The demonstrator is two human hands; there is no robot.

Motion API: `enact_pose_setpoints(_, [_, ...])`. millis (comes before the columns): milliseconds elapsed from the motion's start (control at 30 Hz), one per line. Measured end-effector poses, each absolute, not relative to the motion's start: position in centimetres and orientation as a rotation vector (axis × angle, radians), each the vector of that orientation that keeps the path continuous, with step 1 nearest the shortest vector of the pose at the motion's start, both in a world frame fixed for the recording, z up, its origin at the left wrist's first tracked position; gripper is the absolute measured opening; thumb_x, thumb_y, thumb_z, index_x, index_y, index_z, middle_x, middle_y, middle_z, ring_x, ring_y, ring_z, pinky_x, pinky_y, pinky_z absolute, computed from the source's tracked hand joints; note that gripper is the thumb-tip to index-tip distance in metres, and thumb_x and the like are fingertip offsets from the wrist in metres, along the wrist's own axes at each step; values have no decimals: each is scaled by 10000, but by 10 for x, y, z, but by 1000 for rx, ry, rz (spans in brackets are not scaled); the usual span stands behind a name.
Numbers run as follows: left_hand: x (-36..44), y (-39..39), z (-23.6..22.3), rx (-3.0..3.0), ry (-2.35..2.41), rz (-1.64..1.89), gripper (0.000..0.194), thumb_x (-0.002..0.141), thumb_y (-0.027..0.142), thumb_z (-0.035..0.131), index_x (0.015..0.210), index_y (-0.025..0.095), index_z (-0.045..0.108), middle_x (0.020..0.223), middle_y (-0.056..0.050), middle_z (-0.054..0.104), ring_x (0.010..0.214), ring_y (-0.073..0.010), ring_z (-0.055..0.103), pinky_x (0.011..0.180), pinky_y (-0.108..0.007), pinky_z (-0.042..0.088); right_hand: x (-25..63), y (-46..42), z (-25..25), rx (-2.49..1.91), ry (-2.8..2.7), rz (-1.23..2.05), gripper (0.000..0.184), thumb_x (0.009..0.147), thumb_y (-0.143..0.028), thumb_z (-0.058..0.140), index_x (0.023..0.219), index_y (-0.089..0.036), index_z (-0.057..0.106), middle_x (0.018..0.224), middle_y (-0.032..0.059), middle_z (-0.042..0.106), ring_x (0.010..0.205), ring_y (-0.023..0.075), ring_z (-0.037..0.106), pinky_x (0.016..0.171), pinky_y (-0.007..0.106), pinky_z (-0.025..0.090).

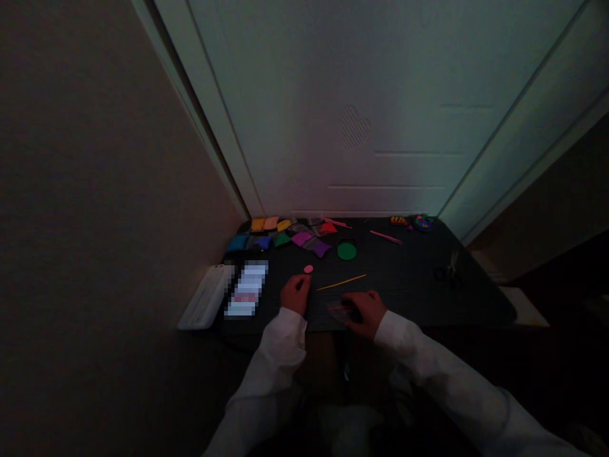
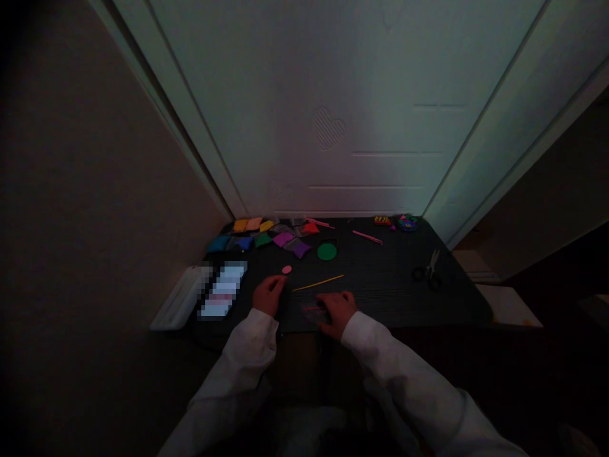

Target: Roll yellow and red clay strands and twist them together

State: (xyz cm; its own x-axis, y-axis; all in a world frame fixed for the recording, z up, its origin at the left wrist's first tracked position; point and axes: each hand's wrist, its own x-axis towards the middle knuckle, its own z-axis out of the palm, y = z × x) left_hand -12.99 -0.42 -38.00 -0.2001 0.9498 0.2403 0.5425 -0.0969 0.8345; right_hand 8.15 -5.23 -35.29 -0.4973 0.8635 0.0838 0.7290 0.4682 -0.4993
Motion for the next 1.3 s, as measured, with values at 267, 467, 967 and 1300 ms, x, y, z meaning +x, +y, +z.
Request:
enact_pose_setpoints(267, [-129,-4,-380,1604,1746,1242,246,727,357,444,790,187,609,803,-16,618,778,-140,558,726,-272,423,97,-1,-341,-1370,-2328,469,591,599,-321,587,1139,-219,369,1146,62,497,1072,224,420,887,427,215])
enact_pose_setpoints(467, [-129,-6,-376,1593,1731,1249,240,726,348,446,794,184,607,813,-18,612,787,-139,553,725,-267,421,90,21,-339,-1350,-2501,543,587,592,-314,592,1130,-219,375,1111,60,527,1041,231,454,875,441,220])
enact_pose_setpoints(967, [-129,-6,-377,1604,1733,1257,232,732,343,441,795,191,605,819,-18,614,782,-138,556,727,-273,423,86,26,-352,-1452,-2525,545,570,591,-332,585,1108,-235,366,1122,56,528,1021,236,473,844,455,219])
enact_pose_setpoints(1300, [-130,-5,-380,1591,1724,1280,232,726,354,449,784,196,609,793,-13,617,767,-138,560,714,-267,427,86,25,-354,-1459,-2529,544,575,597,-326,591,1115,-237,356,1129,54,522,1029,231,471,851,460,216])
